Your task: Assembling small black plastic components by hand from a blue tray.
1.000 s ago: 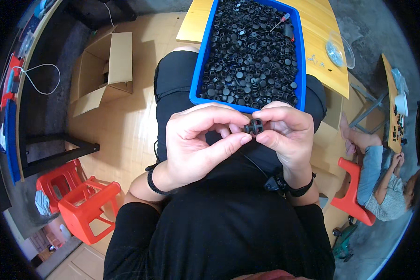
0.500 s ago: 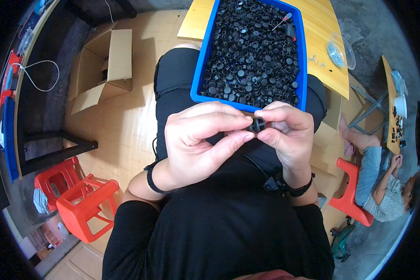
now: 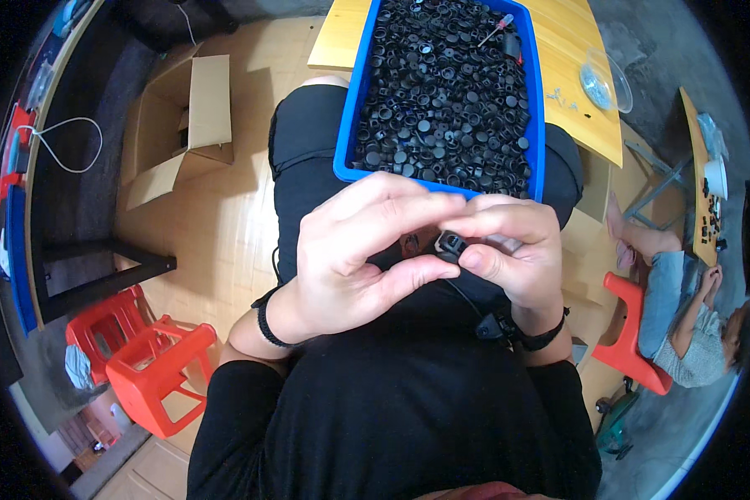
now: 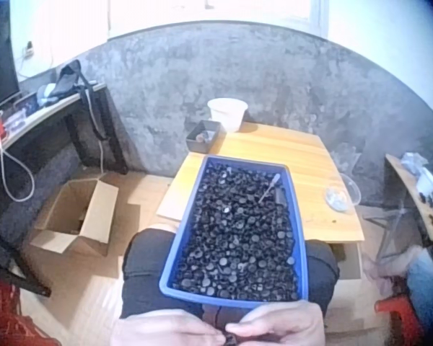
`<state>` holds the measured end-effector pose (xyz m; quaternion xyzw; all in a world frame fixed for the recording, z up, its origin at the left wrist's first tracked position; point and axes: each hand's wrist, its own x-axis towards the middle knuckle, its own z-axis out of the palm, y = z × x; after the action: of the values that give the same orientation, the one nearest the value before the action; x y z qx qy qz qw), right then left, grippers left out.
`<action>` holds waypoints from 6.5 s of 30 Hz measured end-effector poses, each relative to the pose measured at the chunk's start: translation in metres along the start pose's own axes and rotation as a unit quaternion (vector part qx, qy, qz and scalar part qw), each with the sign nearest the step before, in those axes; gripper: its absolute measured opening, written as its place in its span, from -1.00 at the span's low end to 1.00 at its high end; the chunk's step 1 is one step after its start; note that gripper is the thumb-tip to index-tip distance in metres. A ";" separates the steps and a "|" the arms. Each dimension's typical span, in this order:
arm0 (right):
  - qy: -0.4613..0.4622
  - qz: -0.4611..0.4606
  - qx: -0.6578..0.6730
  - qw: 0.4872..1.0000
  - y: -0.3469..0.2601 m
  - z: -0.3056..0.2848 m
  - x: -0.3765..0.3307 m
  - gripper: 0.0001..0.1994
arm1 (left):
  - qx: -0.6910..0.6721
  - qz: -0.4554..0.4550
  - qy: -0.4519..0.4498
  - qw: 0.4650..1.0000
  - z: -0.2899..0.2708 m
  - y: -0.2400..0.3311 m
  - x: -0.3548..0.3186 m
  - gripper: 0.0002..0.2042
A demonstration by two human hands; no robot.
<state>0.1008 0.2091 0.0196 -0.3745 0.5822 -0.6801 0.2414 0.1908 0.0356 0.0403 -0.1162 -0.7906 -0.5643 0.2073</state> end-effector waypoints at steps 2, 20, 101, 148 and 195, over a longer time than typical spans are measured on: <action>-0.034 -0.010 0.001 0.999 0.006 -0.002 -0.001 -0.79 | 0.033 0.030 0.001 0.999 0.002 -0.004 0.003 -0.63; 0.013 0.159 0.163 0.974 0.039 -0.043 -0.023 -0.86 | 0.106 0.032 -0.101 0.989 0.055 -0.043 0.025 -0.72; 0.086 0.065 0.138 0.984 0.022 -0.069 0.020 -0.93 | -0.042 -0.101 -0.044 0.993 0.058 -0.043 0.056 -0.52; 0.066 0.210 0.205 0.954 0.039 -0.016 0.001 -0.87 | 0.072 0.034 0.049 0.996 0.027 -0.050 0.001 -0.64; 0.062 0.042 0.095 0.993 0.011 -0.019 0.006 -0.74 | -0.228 -0.140 0.049 0.962 0.018 -0.030 -0.002 -0.75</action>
<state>0.0814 0.2141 0.0098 -0.2821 0.5442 -0.7434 0.2676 0.1762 0.0423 0.0090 -0.0212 -0.6382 -0.7580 0.1330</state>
